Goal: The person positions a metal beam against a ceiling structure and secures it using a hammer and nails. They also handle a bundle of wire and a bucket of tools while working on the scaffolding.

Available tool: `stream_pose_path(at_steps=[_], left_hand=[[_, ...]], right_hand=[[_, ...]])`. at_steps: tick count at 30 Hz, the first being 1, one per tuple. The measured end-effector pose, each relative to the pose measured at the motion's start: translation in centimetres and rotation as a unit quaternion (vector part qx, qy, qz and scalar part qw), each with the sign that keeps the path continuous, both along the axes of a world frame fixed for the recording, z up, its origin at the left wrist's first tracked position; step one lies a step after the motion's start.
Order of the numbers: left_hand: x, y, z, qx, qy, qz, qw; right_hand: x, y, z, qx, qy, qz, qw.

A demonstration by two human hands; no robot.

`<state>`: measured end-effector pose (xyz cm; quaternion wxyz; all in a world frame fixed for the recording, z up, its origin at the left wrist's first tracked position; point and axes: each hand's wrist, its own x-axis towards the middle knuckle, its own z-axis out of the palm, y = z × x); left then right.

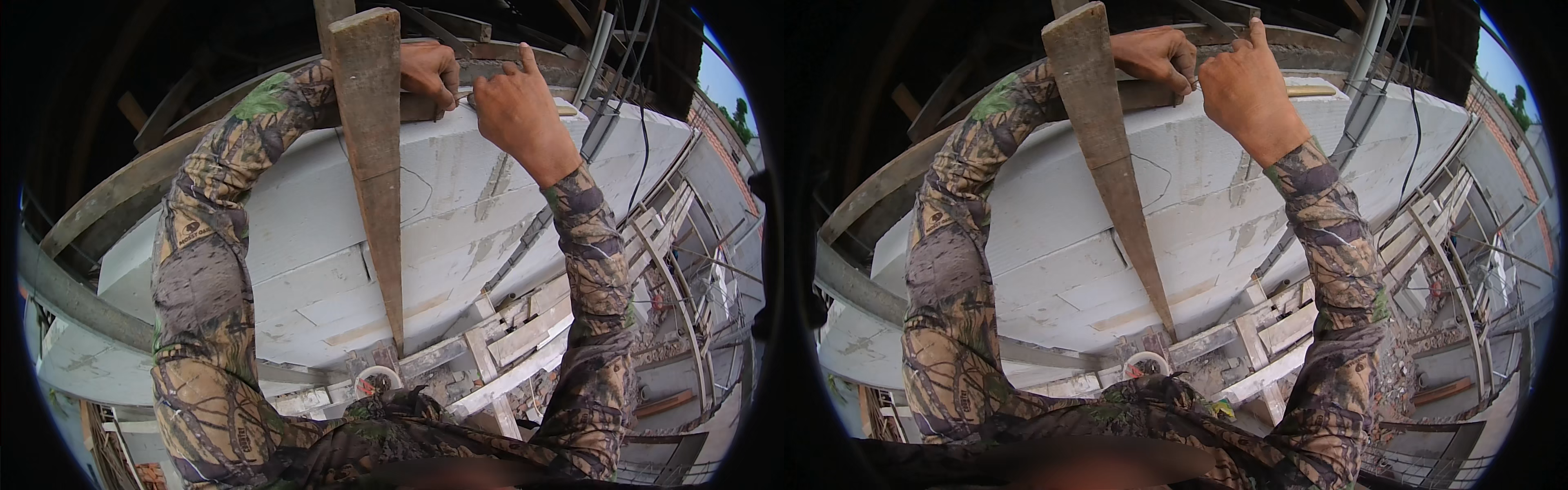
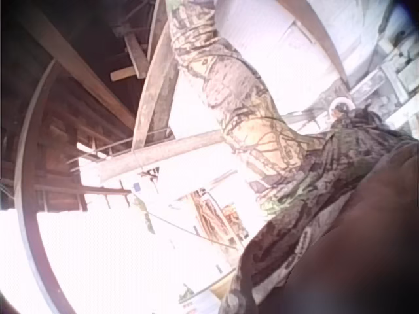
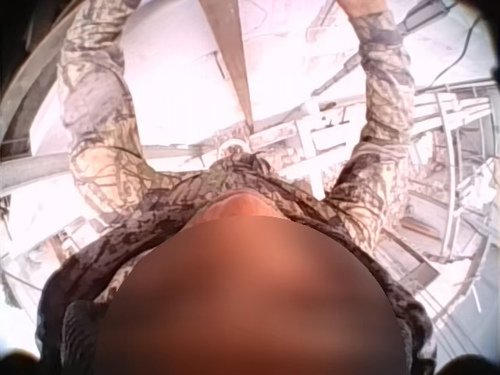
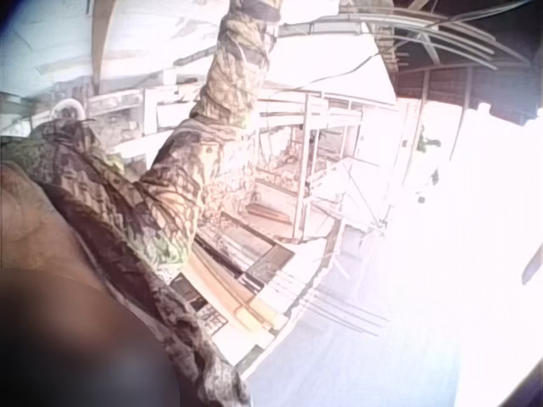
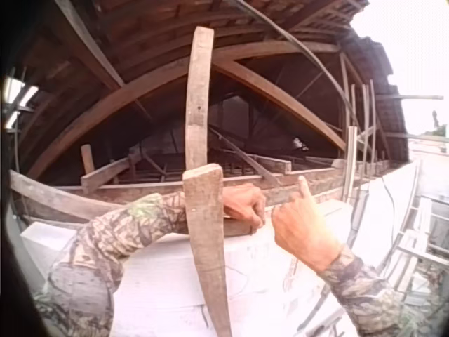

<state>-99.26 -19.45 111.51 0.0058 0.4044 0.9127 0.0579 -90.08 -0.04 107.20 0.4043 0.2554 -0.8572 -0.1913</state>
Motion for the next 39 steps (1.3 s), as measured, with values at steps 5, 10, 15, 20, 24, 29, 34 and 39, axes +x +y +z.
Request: stream_pose_path(at_steps=[5,10,15,20,24,29,34,39], left_hand=[[-0.2,-0.2,0.0,-0.006,0.021,-0.024,0.999],[-1.0,-0.5,-0.2,-0.004,0.028,-0.040,0.999],[-2.9,-1.3,-0.4,0.042,-0.039,-0.028,0.998],[-4.4,-2.5,-0.5,0.045,-0.092,-0.049,0.994],[-3.7,-2.7,-0.7,0.036,-0.071,-0.065,0.995],[-1.1,-1.7,-0.7,0.033,-0.051,-0.015,0.998],[0.2,-1.3,-0.7,0.023,0.021,-0.009,0.999],[-0.5,-1.5,-1.8,0.038,0.040,-0.012,0.998]], right_hand=[[1.3,-1.5,0.2,0.101,0.026,-0.064,0.992],[-0.6,-1.7,-0.2,0.018,-0.053,0.024,0.998],[-3.9,-1.3,-1.0,-0.052,-0.068,0.076,0.993],[-5.8,0.6,-1.5,-0.189,-0.166,0.148,0.956],[-6.0,0.9,-2.2,-0.244,-0.178,0.201,0.932],[-5.3,0.8,-2.9,-0.296,-0.181,0.192,0.918],[-4.8,0.4,-3.5,-0.320,-0.154,0.175,0.918],[-5.0,0.9,-3.9,-0.309,-0.158,0.201,0.916]])
